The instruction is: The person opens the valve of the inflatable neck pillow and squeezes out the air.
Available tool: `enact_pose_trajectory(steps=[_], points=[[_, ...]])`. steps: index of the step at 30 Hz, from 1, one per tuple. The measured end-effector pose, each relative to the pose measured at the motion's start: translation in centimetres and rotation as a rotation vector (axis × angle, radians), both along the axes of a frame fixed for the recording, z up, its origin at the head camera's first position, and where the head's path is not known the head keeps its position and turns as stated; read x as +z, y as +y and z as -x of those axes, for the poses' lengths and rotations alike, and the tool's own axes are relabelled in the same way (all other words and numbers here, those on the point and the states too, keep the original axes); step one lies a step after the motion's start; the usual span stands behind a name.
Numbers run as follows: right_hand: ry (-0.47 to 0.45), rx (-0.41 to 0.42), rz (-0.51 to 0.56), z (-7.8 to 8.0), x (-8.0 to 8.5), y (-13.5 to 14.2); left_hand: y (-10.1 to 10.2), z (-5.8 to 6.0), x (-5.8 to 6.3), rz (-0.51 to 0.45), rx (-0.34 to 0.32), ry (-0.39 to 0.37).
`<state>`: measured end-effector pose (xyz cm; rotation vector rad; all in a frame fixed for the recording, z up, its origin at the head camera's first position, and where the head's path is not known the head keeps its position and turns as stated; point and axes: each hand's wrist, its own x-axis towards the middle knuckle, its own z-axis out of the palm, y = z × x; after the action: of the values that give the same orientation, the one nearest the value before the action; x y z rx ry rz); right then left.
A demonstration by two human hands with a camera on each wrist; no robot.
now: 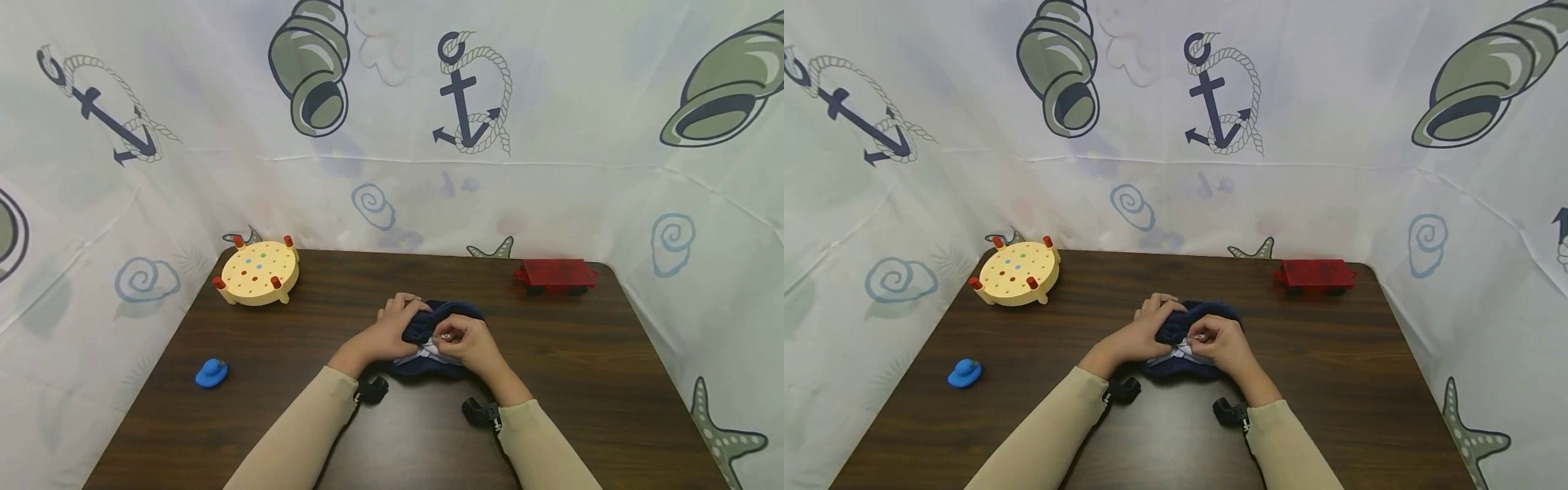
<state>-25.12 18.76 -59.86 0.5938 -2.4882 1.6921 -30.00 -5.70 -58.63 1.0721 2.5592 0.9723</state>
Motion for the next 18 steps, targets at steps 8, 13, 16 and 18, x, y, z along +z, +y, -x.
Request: enact_pose_trajectory(steps=[8, 13, 16, 18], points=[[-0.032, 0.013, 0.004, 0.04, 0.22, 0.04, 0.03, -0.32, 0.47, 0.007, -0.061, 0.072], [-0.036, 0.020, 0.003, 0.15, 0.22, -0.01, 0.32, -0.34, 0.63, 0.039, -0.032, 0.112], [-0.029, 0.026, -0.008, 0.09, 0.14, 0.04, 0.50, -0.34, 0.63, 0.059, -0.019, 0.114], [-0.024, 0.030, -0.015, 0.04, 0.13, 0.08, 0.61, -0.34, 0.65, 0.073, -0.014, 0.113]])
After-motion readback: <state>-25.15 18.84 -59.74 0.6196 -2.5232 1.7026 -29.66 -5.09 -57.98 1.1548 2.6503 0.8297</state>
